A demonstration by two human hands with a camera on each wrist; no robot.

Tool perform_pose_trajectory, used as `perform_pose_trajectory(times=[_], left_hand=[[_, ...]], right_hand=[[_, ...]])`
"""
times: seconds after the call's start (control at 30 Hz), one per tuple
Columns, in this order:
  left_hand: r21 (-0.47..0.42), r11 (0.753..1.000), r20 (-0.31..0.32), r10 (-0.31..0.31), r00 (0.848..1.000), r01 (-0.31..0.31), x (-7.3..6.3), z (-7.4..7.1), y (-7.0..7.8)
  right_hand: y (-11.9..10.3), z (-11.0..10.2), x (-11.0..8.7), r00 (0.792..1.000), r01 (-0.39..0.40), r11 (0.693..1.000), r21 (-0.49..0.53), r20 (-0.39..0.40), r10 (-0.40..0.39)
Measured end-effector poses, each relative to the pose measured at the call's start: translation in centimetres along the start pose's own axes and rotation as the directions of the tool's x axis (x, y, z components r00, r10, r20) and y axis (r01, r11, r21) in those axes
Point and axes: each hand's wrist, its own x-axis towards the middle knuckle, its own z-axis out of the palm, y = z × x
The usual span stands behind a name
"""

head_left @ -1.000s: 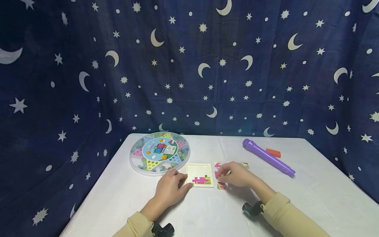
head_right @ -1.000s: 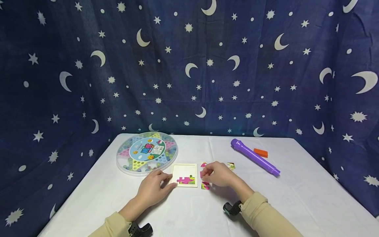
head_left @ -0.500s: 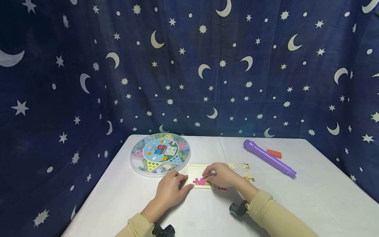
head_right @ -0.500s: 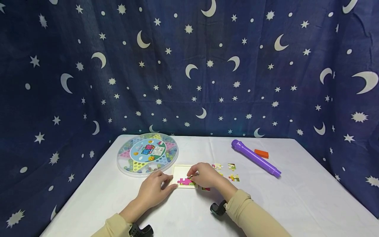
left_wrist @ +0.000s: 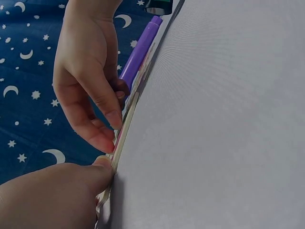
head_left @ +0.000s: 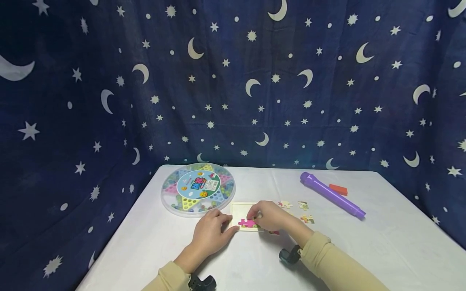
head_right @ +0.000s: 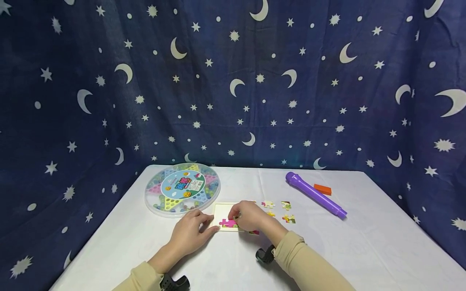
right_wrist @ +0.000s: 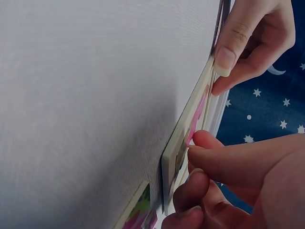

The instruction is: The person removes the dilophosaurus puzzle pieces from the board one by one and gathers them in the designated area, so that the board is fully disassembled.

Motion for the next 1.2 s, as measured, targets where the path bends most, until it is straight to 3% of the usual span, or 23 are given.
perform_pose_trajectory(times=[0.5, 0.67, 0.97, 1.2], left_hand=[[0.000, 1.000, 0.002, -0.001, 1.000, 0.001, -0.04, 0.03, 0.06], [0.006, 1.000, -0.003, -0.003, 1.000, 0.003, -0.02, -0.03, 0.07], [0.001, 1.000, 0.000, -0.011, 1.000, 0.011, 0.00, -0.09, 0.07], [-0.002, 1.000, 0.005, -0.004, 1.000, 0.004, 0.14, -0.13, 0.14]], right_hand=[[-0.13, 0.32, -0.50, 1.000, 0.010, 0.999, 0.048, 0.011, -0.011], [-0.31, 0.06, -0.45, 1.000, 0.025, 1.000, 0.004, -0.002, -0.025], [-0.50, -0.18, -0.05, 0.998, 0.023, 0.999, -0.035, 0.065, -0.021], [-0.24, -0.26, -0.01, 0.997, 0.033, 0.999, 0.007, 0.074, -0.033]])
